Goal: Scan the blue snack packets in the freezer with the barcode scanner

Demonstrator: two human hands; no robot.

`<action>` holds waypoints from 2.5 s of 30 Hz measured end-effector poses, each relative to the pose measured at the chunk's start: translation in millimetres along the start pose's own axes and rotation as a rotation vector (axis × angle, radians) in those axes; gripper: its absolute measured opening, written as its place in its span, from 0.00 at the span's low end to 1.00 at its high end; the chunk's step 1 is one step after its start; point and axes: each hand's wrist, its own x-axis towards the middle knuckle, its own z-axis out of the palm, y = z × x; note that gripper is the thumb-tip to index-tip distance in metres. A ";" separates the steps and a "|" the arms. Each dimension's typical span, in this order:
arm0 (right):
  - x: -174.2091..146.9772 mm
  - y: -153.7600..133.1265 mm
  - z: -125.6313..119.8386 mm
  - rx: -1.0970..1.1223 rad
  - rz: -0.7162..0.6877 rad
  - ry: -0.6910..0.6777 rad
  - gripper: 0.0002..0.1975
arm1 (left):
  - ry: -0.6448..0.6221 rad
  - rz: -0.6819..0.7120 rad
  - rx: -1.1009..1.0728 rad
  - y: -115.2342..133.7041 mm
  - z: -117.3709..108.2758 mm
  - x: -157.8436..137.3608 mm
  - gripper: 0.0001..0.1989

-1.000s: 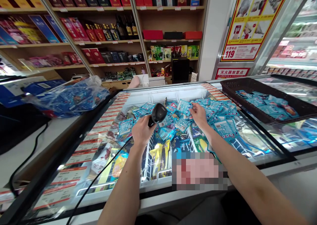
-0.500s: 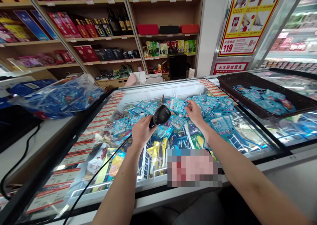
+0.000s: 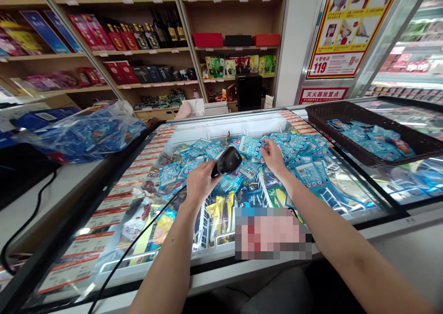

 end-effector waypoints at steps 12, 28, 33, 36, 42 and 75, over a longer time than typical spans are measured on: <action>0.6 -17.0 -22.1 -0.434 -0.143 0.339 0.17 | 0.051 -0.249 0.065 -18.3 -11.6 2.3 0.19; -18.6 -39.6 -0.9 -0.724 -0.606 -0.380 0.20 | 0.088 -0.351 0.077 -24.5 -12.8 1.8 0.19; -28.8 -37.0 17.8 -0.732 -0.660 -0.553 0.20 | 0.095 -0.352 0.075 -24.6 -13.9 0.8 0.18; -28.2 -34.3 23.0 -0.718 -0.648 -0.570 0.19 | 0.091 -0.345 0.064 -25.3 -13.1 0.5 0.18; -20.4 -33.1 25.5 -0.685 -0.549 -0.504 0.16 | 0.047 -0.301 0.037 -22.8 -11.2 0.8 0.18; -7.5 -15.6 21.7 -0.078 -0.137 -0.015 0.19 | -0.008 -0.128 0.034 -10.4 -6.0 1.3 0.19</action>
